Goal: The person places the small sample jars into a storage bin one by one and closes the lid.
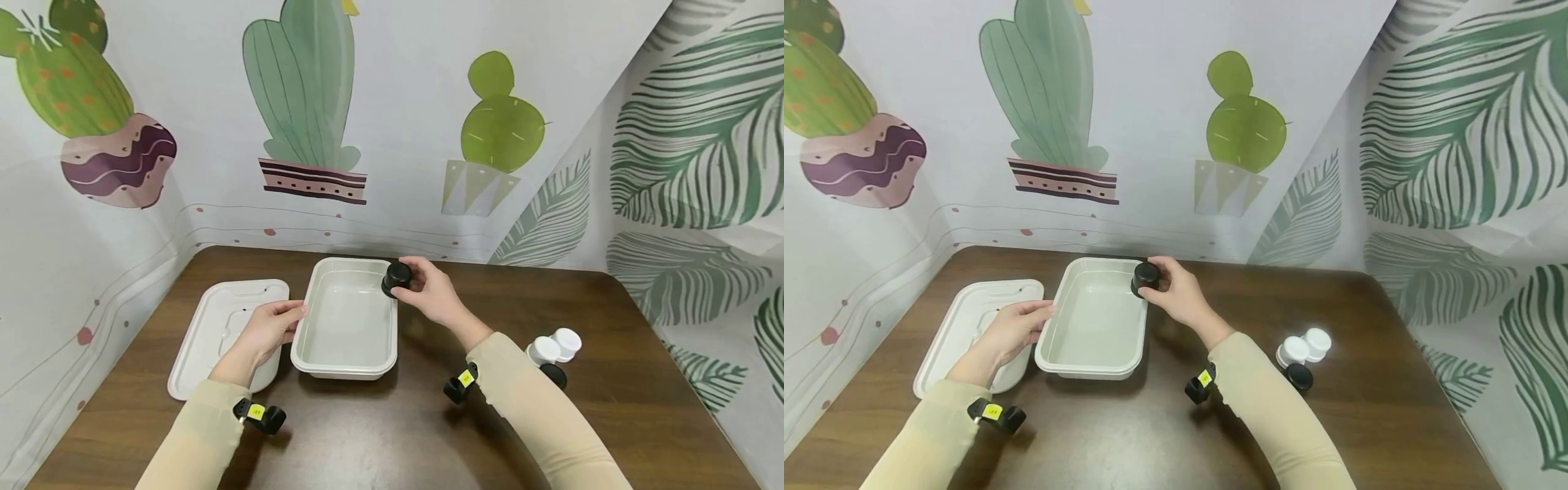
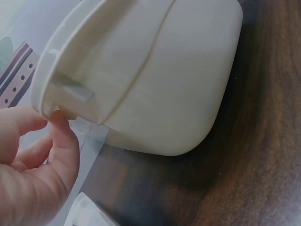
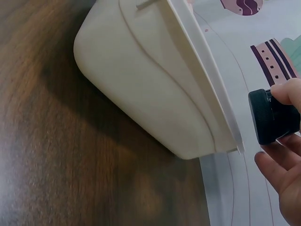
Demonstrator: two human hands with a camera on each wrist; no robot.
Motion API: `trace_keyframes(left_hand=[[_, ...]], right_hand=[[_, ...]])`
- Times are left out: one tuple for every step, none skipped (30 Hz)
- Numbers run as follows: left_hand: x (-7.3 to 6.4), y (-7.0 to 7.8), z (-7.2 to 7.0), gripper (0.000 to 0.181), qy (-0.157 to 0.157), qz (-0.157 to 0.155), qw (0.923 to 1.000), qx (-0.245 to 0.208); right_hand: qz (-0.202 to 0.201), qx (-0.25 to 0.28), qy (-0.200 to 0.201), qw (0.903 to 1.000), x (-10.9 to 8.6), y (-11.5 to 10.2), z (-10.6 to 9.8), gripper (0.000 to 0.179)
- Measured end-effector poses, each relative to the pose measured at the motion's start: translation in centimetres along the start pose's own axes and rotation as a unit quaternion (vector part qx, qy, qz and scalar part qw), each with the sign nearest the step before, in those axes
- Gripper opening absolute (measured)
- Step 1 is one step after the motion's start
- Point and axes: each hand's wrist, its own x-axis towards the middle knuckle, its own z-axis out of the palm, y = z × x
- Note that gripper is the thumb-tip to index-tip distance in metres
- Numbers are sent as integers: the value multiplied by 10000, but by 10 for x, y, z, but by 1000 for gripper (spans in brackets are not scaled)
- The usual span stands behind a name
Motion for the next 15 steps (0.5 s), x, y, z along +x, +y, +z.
trace_keyframes(left_hand=[[0,0,0,48,0,-1,10000,5],[0,0,0,48,2,-4,10000,3],[0,0,0,48,8,-5,10000,8],[0,0,0,48,16,-11,10000,17],[0,0,0,49,16,-15,10000,23],[1,0,0,49,26,-23,10000,28],[1,0,0,49,33,-32,10000,24],[1,0,0,49,40,-42,10000,16],[1,0,0,48,44,-51,10000,11],[1,0,0,49,45,-57,10000,6],[1,0,0,49,47,-58,10000,3],[1,0,0,49,49,-58,10000,9],[1,0,0,49,51,-57,10000,17],[1,0,0,49,57,-56,10000,26],[1,0,0,49,64,-51,10000,36]], right_hand=[[-3,27,-26,10000,1,0,1,58],[-14,56,-56,10000,2,-1,3,58],[-20,80,-76,9999,3,-2,4,58],[-34,104,-95,9999,4,-2,6,57],[-52,108,-116,9999,5,-2,7,57],[-63,95,-135,9998,6,-3,9,57],[-71,53,-153,9998,7,-4,10,57],[-90,9,-172,9998,7,-5,12,56],[-92,-21,-183,9998,8,-5,13,56],[-101,-59,-203,9997,9,-6,15,56],[-116,-75,-222,9997,10,-7,16,55],[-115,-101,-238,9996,11,-8,18,55],[-112,-111,-257,9995,12,-8,19,55],[-115,-101,-278,9995,12,-9,21,55],[-102,-95,-290,9995,13,-9,22,54]])
